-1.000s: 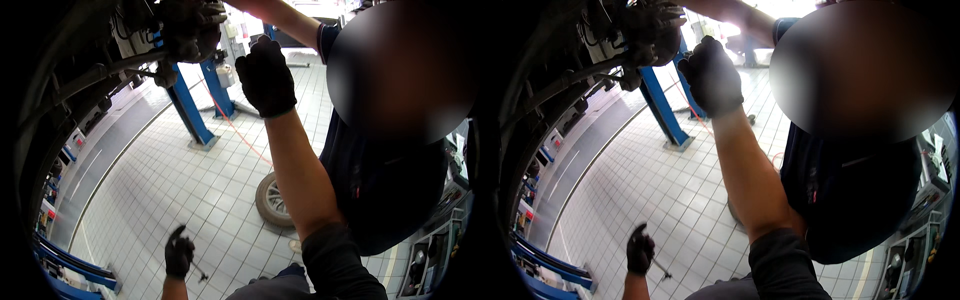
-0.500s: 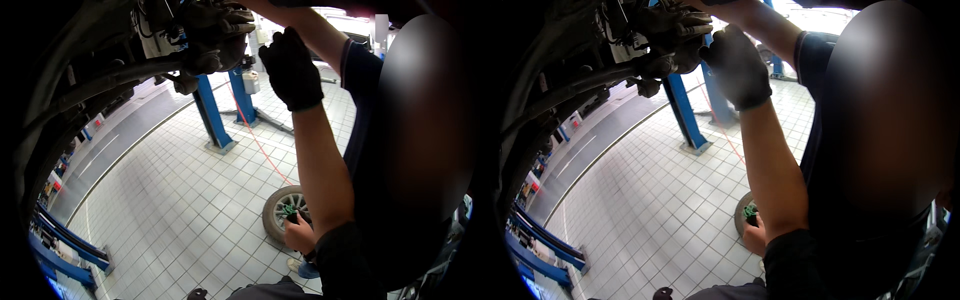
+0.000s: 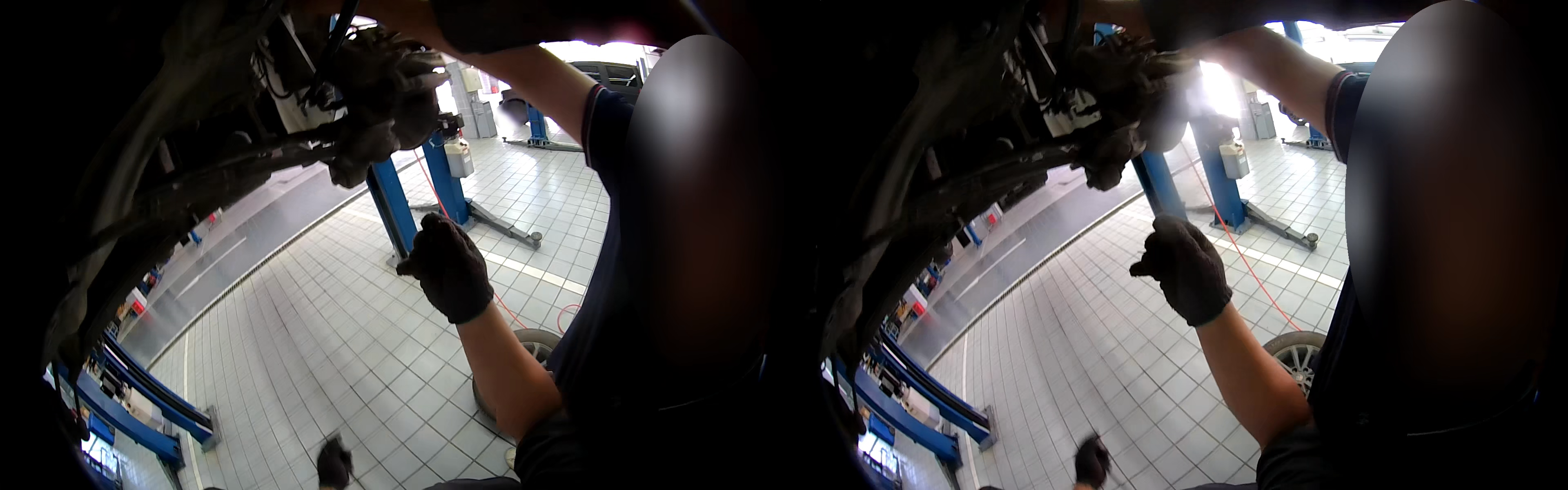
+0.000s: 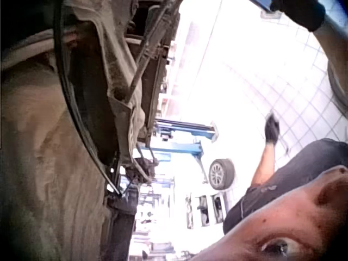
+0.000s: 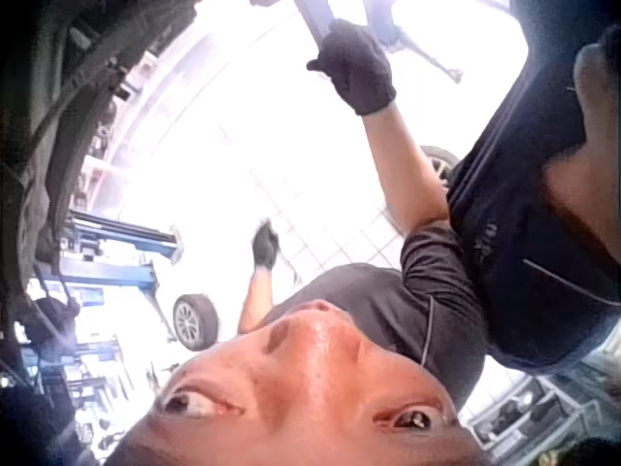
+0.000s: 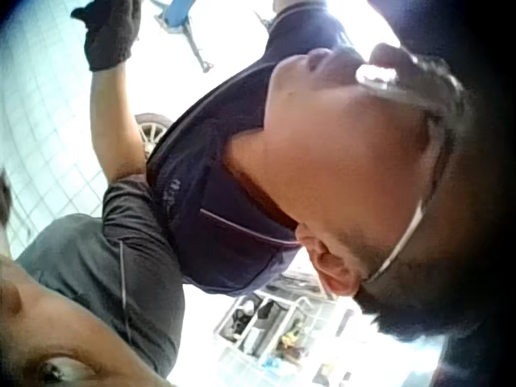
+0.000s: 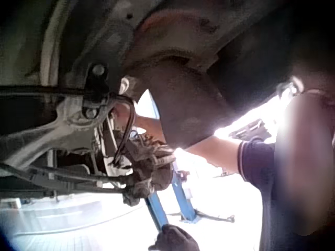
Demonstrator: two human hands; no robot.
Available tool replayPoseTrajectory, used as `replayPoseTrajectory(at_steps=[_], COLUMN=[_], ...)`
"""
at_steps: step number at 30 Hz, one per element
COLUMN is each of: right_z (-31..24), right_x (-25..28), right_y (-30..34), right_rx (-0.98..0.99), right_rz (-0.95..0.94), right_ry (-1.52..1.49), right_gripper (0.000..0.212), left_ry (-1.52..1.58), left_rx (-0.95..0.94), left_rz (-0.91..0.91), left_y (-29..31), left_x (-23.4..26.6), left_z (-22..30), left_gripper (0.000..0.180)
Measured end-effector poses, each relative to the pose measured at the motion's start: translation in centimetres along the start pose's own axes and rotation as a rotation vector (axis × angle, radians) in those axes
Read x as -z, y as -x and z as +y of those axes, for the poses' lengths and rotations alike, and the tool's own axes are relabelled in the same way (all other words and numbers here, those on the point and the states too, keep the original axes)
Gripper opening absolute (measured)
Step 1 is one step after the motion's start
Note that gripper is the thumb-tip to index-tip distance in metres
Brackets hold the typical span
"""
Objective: The person searches through blue bins of hardware to find a specific bolt, then assembles it with a nut and a rubber bushing. The person walks to a car lift and hands the assembled part to a coworker.
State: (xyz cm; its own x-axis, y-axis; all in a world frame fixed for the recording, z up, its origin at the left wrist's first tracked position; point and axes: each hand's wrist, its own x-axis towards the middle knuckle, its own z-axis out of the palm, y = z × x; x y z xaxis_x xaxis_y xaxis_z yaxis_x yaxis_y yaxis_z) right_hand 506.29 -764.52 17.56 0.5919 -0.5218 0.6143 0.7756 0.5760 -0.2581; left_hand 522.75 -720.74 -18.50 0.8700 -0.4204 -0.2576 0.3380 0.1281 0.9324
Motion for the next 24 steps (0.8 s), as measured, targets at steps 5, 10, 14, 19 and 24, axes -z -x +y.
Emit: replayPoseTrajectory(at_steps=[5, 10, 14, 19, 24], right_z=[0.6, -2.9, -3.4, -4.6, -8.2], right_x=[2.2, -1.4, -4.2, -8.8, -8.5], right_y=[3.2, 5.8, 5.2, 3.6, 2.8], right_rx=[0.041, 0.268, 0.585, 0.611, 1.0], right_rz=[-0.117, -0.16, -0.086, -0.041, -0.319], right_ry=[-0.039, 0.423, 1.316, 0.982, 2.081], right_gripper=[0.033, 0.032, 0.023, 0.023, 0.02], left_ry=[-0.353, -0.143, -0.113, -0.046, 0.001], left_rx=[-0.632, -0.754, -0.622, -0.492, -0.539], left_rz=[-0.533, -0.908, -0.886, -0.833, -0.805], left_y=[5.1, 7.8, 8.8, 9.8, 9.9], left_x=[-25.6, -37.7, -41.1, -42.8, -41.9], left_z=[27.9, 37.5, 36.7, 36.2, 38.1], left_gripper=[0.078, 0.042, 0.051, 0.068, 0.066])
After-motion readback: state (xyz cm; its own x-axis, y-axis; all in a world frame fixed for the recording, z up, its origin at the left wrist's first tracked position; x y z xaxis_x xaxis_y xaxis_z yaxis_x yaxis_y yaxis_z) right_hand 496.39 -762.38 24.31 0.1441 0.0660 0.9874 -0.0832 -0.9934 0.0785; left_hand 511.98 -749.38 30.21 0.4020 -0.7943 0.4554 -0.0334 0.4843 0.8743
